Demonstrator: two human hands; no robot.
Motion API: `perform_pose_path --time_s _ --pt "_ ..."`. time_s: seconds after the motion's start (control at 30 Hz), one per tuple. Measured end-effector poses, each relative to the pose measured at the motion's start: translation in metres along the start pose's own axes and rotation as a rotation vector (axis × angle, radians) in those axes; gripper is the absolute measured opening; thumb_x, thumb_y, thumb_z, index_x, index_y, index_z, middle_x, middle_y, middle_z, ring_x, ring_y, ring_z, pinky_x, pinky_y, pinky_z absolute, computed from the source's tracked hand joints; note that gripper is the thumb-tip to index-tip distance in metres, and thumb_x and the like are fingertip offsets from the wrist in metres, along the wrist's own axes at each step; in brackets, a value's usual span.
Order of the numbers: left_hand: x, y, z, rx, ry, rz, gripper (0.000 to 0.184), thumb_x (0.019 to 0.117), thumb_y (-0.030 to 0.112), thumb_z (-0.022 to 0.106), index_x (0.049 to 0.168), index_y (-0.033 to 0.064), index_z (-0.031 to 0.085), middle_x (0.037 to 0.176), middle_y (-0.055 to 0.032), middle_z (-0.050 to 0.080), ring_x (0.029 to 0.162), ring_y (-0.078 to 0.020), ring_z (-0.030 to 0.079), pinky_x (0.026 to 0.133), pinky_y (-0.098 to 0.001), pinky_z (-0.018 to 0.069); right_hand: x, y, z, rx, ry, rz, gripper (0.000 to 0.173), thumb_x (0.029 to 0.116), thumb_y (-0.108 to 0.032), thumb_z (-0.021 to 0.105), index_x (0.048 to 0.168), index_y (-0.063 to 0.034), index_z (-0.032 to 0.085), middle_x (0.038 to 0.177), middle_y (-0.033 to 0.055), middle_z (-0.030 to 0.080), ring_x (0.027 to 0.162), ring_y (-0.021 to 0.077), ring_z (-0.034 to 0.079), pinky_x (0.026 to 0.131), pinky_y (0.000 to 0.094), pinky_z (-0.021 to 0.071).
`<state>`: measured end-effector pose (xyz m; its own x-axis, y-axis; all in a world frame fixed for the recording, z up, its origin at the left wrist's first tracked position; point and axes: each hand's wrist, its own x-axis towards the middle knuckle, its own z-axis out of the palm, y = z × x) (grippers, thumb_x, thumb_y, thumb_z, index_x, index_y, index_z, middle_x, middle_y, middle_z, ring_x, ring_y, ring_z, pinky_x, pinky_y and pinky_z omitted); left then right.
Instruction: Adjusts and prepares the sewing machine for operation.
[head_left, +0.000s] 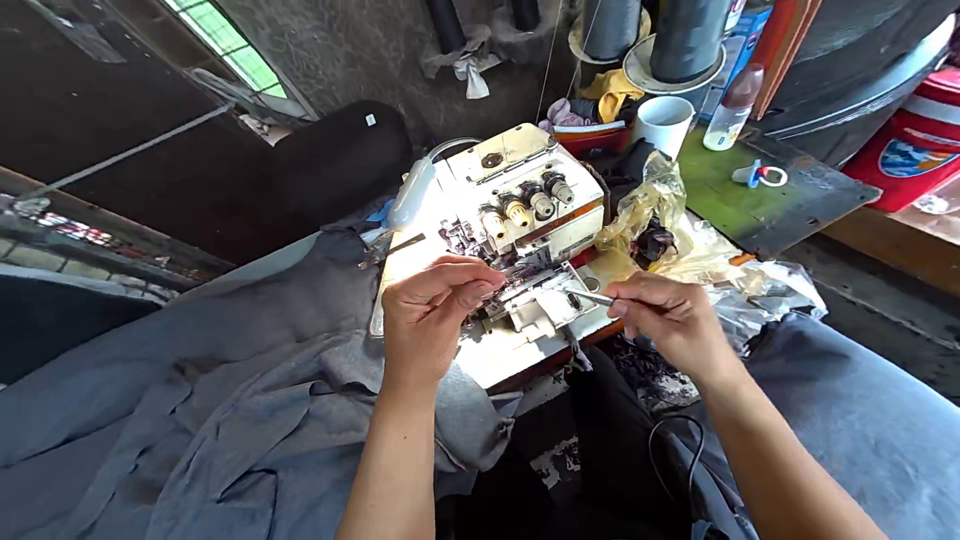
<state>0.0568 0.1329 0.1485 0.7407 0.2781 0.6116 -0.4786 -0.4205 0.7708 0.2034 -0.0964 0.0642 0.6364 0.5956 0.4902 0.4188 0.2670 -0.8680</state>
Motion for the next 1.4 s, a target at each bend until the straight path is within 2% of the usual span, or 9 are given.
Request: perform_pose_path --time_s 0.1,0.23,0.4,0.57,0.7,0.87,1.03,1.27,1.4 --pt "-0.002 0.003 0.015 -0.19 -0.001 -0.045 0.011 0.0959 0.026 0.071 0.1 0.0232 0.08 0.102 0.0074 0.076 0.097 -0.0071 0.071 0.087 -0.0273 0.0594 -0.005 0.004 0.015 -0.05 -0.042 -0.001 0.019 0.096 -0.007 0.061 0.104 -0.0029 0.077 0.088 0.0001 0.069 0.069 -0.0041 0.06 0.063 0.0115 0.0527" --pt "-0.013 0.0 0.028 -0.412 -0.095 -0.131 0.01 0.0941 0.026 0.073 0.098 0.0234 0.082 0.111 0.0024 0.075 0.104 -0.0104 0.07 0.086 -0.0259 0.0591 -0.007 0.007 0.024 -0.057 -0.049 0.027 0.019 0.0967 -0.008 0.061 0.105 -0.004 0.078 0.089 0.0007 0.068 0.069 -0.0041 0.06 0.064 0.0102 0.0523" --pt "-0.026 -0.006 0.028 -0.355 -0.065 -0.117 0.006 0.0871 0.021 0.08 0.093 0.0203 0.081 0.097 0.0039 0.076 0.102 -0.0097 0.07 0.095 -0.0279 0.0563 -0.014 0.01 0.019 -0.044 -0.064 0.125 0.018 0.0964 -0.012 0.065 0.108 -0.0056 0.077 0.092 0.0003 0.069 0.068 -0.0029 0.062 0.062 0.0116 0.0542" --pt "-0.035 -0.009 0.024 -0.198 0.21 -0.216 0.013 0.0729 0.011 0.087 0.079 0.0183 0.079 0.083 0.005 0.075 0.084 -0.0044 0.071 0.081 -0.0208 0.0589 -0.016 0.012 -0.003 -0.154 0.005 0.209 0.02 0.0964 -0.013 0.064 0.112 -0.0056 0.076 0.094 0.0018 0.072 0.065 0.0011 0.064 0.059 0.0172 0.0556" --pt "-0.037 -0.007 0.019 -0.143 0.306 -0.217 0.021 0.0717 -0.003 0.081 0.078 0.016 0.078 0.08 0.0038 0.075 0.079 -0.0032 0.071 0.074 -0.0183 0.0595 -0.014 0.014 -0.021 -0.302 0.136 0.226 0.022 0.097 -0.016 0.063 0.112 -0.0051 0.075 0.092 0.0035 0.073 0.065 0.0036 0.065 0.06 0.0216 0.0568" --pt "-0.038 -0.011 0.015 -0.043 0.205 -0.162 0.012 0.0864 0.002 0.076 0.09 0.0123 0.079 0.093 0.0027 0.077 0.089 -0.0074 0.073 0.085 -0.0251 0.0608 -0.009 0.001 -0.021 -0.179 0.317 0.128 0.02 0.0968 -0.013 0.063 0.111 -0.0024 0.073 0.086 -0.0011 0.072 0.061 -0.0013 0.062 0.057 0.0152 0.0543" --pt "-0.039 -0.016 0.022 -0.004 0.087 -0.17 0.017 0.0986 0.006 0.062 0.098 0.0099 0.078 0.103 0.0022 0.075 0.103 -0.0097 0.07 0.094 -0.0294 0.0575 -0.011 -0.02 0.01 -0.142 0.156 0.033 0.02 0.0966 -0.011 0.064 0.111 -0.0021 0.074 0.091 0.0003 0.072 0.067 -0.0016 0.063 0.061 0.0149 0.0552" --pt "-0.034 -0.013 0.032 -0.245 0.314 -0.397 0.024 0.0987 -0.004 0.052 0.098 0.0034 0.075 0.095 -0.0023 0.077 0.084 -0.0055 0.069 0.083 -0.0222 0.0565 -0.009 -0.03 0.042 -0.257 0.036 -0.018 0.021 0.0965 -0.014 0.064 0.111 -0.0089 0.078 0.094 0.0001 0.069 0.072 -0.0037 0.062 0.063 0.0103 0.0528" --pt "-0.037 -0.014 0.031 -0.374 0.347 -0.438 0.023 0.0991 -0.004 0.052 0.101 0.0001 0.075 0.101 -0.0089 0.077 0.09 -0.0121 0.072 0.086 -0.0274 0.0584 -0.007 -0.029 0.048 -0.274 0.002 -0.032 0.021 0.0964 -0.014 0.064 0.111 -0.0092 0.078 0.093 -0.0003 0.069 0.072 -0.004 0.061 0.064 0.0094 0.0519"
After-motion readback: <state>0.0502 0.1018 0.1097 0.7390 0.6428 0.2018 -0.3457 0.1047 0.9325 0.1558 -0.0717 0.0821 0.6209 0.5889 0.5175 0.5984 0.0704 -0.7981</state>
